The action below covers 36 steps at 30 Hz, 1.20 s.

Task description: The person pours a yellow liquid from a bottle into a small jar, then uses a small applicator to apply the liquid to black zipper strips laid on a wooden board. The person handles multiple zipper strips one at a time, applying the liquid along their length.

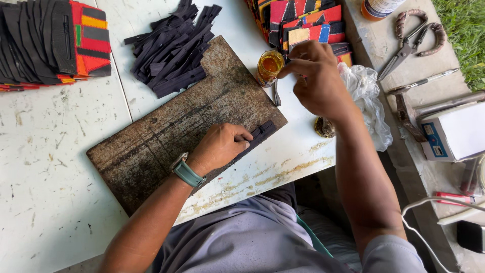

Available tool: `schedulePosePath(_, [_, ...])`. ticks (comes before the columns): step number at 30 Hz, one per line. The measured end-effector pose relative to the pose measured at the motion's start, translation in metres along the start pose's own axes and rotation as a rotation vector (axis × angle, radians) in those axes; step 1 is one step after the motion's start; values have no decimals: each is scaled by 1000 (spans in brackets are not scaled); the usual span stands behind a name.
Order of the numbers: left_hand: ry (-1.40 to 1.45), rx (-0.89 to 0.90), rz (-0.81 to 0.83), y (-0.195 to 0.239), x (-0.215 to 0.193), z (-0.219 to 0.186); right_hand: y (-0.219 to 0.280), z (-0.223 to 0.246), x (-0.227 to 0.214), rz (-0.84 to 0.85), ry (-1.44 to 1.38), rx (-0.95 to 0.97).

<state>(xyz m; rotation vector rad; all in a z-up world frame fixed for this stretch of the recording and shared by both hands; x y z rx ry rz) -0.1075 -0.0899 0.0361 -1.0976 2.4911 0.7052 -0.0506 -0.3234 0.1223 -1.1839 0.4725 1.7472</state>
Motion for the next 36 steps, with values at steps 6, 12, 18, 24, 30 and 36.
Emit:
schedulePosePath(6, [-58,91,-4,-5,0,-3,68,26,-2,39,-159,74])
schedulePosePath(12, [-142,87,9,-5,6,-7,97,7,57,164,-41,193])
schedulePosePath(18, [-108,79,-16,-10,9,-16,101,-3,61,147,-72,278])
schedulePosePath(24, [-71,128,-42,-14,11,-15,98,-4,66,157,-245,327])
schedulePosePath(30, [-100,173,-42,-18,14,-17,93,-3,67,135,-191,312])
schedulePosePath(36, [-109,21,12,-19,15,-14,93,-4,72,96,-213,323])
Point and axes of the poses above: each hand's wrist, its own y-axis away from the middle knuckle, its own x-axis out of the palm, z = x × y, the point moved 3 cm from there along -y, towards the middle knuckle, and after that the axes turned 10 degrees about z, right-handed, at the moved point
